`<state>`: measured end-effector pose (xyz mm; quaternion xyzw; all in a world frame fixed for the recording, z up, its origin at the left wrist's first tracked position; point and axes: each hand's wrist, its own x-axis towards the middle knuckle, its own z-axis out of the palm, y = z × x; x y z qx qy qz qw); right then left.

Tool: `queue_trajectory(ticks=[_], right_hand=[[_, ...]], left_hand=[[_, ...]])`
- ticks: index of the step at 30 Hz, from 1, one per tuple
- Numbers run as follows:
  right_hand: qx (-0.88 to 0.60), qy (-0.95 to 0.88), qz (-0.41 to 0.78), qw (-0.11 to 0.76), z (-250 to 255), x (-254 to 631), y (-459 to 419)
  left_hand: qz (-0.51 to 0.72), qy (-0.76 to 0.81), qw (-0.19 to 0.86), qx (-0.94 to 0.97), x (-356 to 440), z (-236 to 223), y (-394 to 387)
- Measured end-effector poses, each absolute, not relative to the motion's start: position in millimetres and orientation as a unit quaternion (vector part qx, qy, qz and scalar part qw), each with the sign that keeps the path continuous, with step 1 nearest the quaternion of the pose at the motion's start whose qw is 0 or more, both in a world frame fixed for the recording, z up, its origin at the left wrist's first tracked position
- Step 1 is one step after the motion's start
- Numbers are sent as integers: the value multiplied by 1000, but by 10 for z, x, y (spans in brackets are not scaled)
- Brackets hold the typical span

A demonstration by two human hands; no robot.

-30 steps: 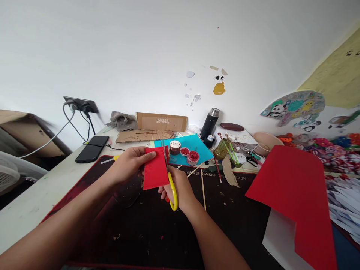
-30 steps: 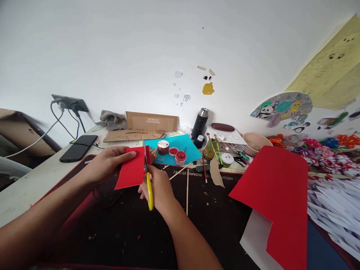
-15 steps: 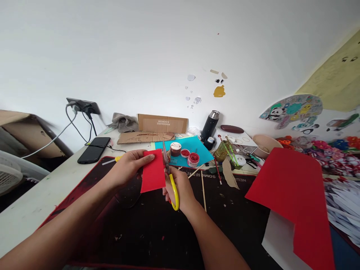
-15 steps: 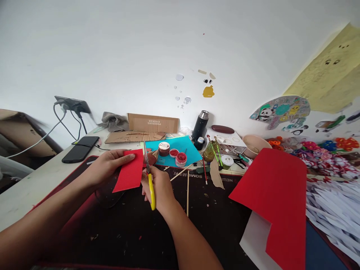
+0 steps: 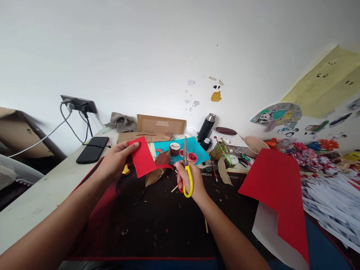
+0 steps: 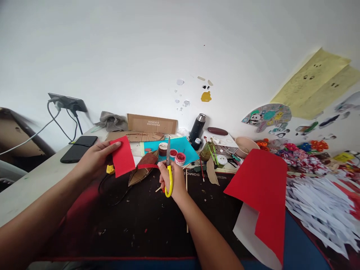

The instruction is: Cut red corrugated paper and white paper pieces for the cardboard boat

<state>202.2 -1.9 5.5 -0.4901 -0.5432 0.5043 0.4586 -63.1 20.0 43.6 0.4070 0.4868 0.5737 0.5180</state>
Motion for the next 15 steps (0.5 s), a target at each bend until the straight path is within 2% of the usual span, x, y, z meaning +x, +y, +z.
queue_trajectory(ticks=[8, 15], right_hand=[[-556, -637, 420, 330, -128, 2054, 150], [-579, -683, 338, 290, -178, 1888, 270]], left_hand=[[604, 482, 507, 382, -693, 213, 311], [560, 503, 537, 381, -600, 262, 161]])
